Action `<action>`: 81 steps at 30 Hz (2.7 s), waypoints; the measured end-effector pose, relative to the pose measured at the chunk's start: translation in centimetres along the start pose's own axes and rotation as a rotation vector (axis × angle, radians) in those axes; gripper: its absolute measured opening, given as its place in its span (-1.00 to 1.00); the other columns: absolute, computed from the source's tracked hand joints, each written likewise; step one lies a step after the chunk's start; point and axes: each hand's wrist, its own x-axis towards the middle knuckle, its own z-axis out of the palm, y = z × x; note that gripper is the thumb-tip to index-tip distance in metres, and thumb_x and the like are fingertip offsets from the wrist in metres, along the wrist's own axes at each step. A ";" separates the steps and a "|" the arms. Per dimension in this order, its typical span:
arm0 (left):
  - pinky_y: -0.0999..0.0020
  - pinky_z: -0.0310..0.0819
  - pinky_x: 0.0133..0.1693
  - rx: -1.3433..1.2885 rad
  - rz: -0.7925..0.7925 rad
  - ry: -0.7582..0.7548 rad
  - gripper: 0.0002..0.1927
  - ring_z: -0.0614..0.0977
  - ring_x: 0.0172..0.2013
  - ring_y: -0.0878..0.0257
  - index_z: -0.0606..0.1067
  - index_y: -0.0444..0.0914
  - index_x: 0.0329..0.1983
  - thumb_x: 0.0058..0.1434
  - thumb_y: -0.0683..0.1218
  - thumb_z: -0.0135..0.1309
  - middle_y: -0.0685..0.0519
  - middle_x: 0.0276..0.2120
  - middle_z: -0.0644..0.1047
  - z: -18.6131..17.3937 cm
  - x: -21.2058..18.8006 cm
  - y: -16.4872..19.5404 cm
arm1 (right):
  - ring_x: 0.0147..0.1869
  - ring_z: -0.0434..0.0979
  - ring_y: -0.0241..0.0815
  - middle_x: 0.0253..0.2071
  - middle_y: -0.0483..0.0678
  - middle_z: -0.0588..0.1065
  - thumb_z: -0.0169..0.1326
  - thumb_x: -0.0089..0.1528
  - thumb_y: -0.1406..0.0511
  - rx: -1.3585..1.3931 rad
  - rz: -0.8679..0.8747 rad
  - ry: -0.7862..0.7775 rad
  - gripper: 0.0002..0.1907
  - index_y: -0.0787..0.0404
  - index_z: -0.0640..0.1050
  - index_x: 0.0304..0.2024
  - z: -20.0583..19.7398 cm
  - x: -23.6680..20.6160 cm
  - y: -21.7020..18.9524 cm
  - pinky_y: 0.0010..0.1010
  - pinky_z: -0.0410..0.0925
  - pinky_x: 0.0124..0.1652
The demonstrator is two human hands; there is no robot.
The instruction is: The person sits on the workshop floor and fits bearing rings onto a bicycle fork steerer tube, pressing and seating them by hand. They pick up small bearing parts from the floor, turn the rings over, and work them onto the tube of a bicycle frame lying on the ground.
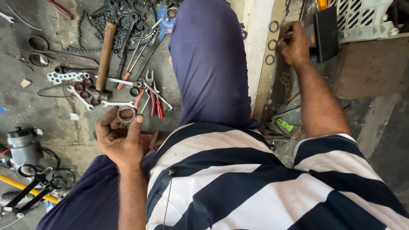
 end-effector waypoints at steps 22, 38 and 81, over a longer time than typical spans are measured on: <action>0.45 0.55 0.01 -0.027 -0.002 -0.019 -0.49 0.63 -0.08 0.32 0.38 -0.41 0.21 0.25 -0.37 0.32 -0.09 -0.06 0.62 -1.6 -1.4 1.0 | 0.06 0.63 -0.10 -0.06 -0.01 0.53 0.26 0.31 0.44 -0.144 0.206 0.009 -0.66 0.22 0.36 -0.01 -0.1 -1.7 -2.1 -0.30 0.49 0.06; 0.47 0.52 -0.01 -0.003 -0.014 -0.008 -0.49 0.63 -0.09 0.33 0.40 -0.40 0.19 0.23 -0.37 0.32 -0.09 -0.06 0.62 -2.2 -1.9 0.5 | 0.06 0.64 -0.11 -0.05 0.01 0.53 0.30 0.30 0.49 0.007 0.084 0.030 -0.59 0.27 0.33 0.03 0.2 -2.7 -1.0 -0.31 0.53 0.02; 0.40 0.58 0.00 0.086 -0.025 -0.008 -0.48 0.70 -0.06 0.28 0.45 -0.34 0.15 0.15 -0.24 0.38 -0.01 -0.10 0.66 -4.0 -3.0 1.9 | -0.17 0.60 -0.04 -0.21 0.09 0.58 0.34 0.23 0.38 -0.376 -0.109 -0.014 -0.72 0.32 0.48 -0.17 2.8 -10.5 -1.7 -0.20 0.47 -0.02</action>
